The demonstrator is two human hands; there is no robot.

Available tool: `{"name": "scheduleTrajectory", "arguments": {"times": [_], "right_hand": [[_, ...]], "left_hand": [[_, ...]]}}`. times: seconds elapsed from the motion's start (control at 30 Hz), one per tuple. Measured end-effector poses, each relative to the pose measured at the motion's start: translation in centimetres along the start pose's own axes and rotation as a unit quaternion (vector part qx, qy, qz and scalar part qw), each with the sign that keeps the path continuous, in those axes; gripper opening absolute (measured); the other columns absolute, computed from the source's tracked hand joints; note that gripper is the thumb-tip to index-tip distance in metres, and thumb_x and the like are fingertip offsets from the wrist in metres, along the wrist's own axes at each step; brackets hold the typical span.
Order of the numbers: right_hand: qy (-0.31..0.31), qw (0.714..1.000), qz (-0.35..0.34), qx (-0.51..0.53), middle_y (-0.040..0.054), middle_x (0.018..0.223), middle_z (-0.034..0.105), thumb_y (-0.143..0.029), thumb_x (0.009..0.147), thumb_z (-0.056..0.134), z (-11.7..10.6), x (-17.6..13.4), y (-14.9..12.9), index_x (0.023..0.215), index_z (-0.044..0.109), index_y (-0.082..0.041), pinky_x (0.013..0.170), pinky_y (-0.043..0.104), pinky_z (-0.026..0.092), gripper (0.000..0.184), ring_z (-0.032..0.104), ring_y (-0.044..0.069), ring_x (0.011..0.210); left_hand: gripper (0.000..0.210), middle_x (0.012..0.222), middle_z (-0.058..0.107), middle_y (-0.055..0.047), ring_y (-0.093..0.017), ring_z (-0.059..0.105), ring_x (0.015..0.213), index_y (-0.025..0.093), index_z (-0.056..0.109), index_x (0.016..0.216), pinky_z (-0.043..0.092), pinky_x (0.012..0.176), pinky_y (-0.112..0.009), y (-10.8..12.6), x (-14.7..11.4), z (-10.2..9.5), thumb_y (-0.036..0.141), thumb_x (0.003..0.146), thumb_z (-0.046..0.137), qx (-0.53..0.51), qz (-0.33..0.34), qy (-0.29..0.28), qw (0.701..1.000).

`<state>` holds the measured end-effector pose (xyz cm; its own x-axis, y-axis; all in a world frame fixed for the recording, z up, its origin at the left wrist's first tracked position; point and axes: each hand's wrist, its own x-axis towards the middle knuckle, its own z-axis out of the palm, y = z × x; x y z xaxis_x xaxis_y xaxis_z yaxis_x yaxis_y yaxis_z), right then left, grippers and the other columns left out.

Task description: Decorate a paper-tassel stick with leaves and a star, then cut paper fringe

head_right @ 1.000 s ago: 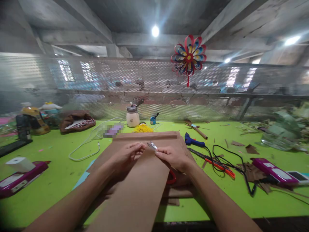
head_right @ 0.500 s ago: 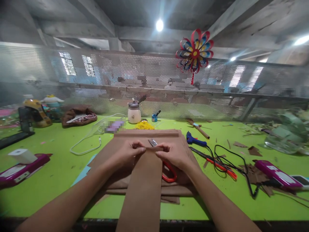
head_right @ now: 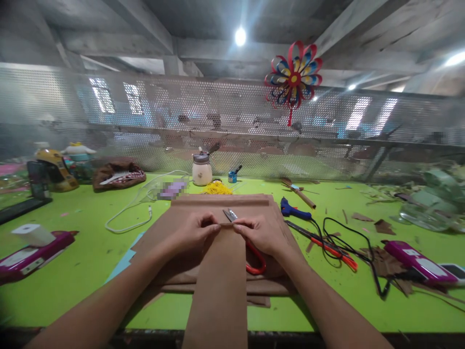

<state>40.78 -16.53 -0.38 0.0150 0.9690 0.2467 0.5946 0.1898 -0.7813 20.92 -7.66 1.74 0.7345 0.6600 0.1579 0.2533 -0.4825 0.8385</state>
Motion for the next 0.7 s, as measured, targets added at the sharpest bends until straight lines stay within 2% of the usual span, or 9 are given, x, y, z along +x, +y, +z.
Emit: {"name": "scheduleTrajectory", "arguments": {"times": [0.1, 0.23, 0.3, 0.43, 0.57, 0.7], "right_hand": [[-0.01, 0.999, -0.02, -0.035, 0.0012, 0.083, 0.069, -0.036, 0.084, 0.05, 0.0, 0.0, 0.0, 0.096, 0.069, -0.02, 0.065, 0.025, 0.042, 0.028, 0.058, 0.016, 0.075], [-0.038, 0.997, -0.016, -0.071, 0.0009, 0.074, 0.068, -0.036, 0.085, 0.047, 0.0, -0.2, -0.6, 0.096, 0.068, -0.019, 0.056, 0.023, 0.04, 0.029, 0.057, 0.014, 0.064], [-0.055, 0.997, -0.022, -0.059, 0.0008, 0.079, 0.069, -0.032, 0.083, 0.051, 0.1, -0.3, -1.1, 0.102, 0.066, -0.021, 0.058, 0.023, 0.042, 0.027, 0.059, 0.014, 0.066], [-0.04, 0.996, -0.067, -0.05, 0.0011, 0.106, 0.067, -0.023, 0.077, 0.058, 0.2, -0.4, -2.2, 0.108, 0.064, -0.025, 0.081, 0.027, 0.045, 0.032, 0.061, 0.018, 0.093], [-0.034, 0.996, -0.07, -0.042, 0.0011, 0.102, 0.069, -0.022, 0.08, 0.051, 0.3, -0.4, -2.1, 0.105, 0.067, -0.024, 0.081, 0.029, 0.047, 0.029, 0.063, 0.019, 0.09], [-0.046, 0.997, -0.064, -0.011, 0.001, 0.099, 0.07, -0.02, 0.079, 0.052, 0.2, -0.3, -1.0, 0.103, 0.068, -0.024, 0.077, 0.027, 0.049, 0.03, 0.063, 0.018, 0.087]], "left_hand": [[0.019, 0.078, 0.065, -0.004, -0.016, 0.054, 0.071, 0.015, 0.064, 0.083, 0.038, 0.064, -0.025, 0.7, -0.5, -0.1, 0.024, 0.078, 0.049, 0.074, 0.055, -0.042, 0.995], [0.023, 0.09, 0.068, -0.004, -0.016, 0.057, 0.079, 0.018, 0.066, 0.091, 0.038, 0.071, -0.025, 1.2, -0.9, -0.1, 0.021, 0.082, 0.045, 0.112, 0.118, -0.069, 0.984], [0.023, 0.085, 0.067, -0.004, -0.016, 0.056, 0.073, 0.018, 0.066, 0.087, 0.037, 0.067, -0.025, 1.2, -0.9, 0.0, 0.023, 0.084, 0.044, 0.135, 0.119, -0.056, 0.982], [0.023, 0.077, 0.065, -0.004, -0.014, 0.054, 0.066, 0.015, 0.065, 0.084, 0.036, 0.062, -0.023, 0.8, -0.7, 0.0, 0.026, 0.085, 0.045, 0.155, 0.121, -0.04, 0.98], [0.024, 0.075, 0.064, -0.003, -0.013, 0.053, 0.064, 0.015, 0.064, 0.086, 0.036, 0.061, -0.022, 0.8, -0.6, 0.0, 0.029, 0.086, 0.045, 0.169, 0.11, -0.052, 0.978], [0.025, 0.084, 0.066, -0.004, -0.014, 0.055, 0.07, 0.016, 0.064, 0.092, 0.037, 0.063, -0.023, 1.4, -1.0, -0.3, 0.028, 0.086, 0.043, 0.183, 0.099, -0.071, 0.976]]}}
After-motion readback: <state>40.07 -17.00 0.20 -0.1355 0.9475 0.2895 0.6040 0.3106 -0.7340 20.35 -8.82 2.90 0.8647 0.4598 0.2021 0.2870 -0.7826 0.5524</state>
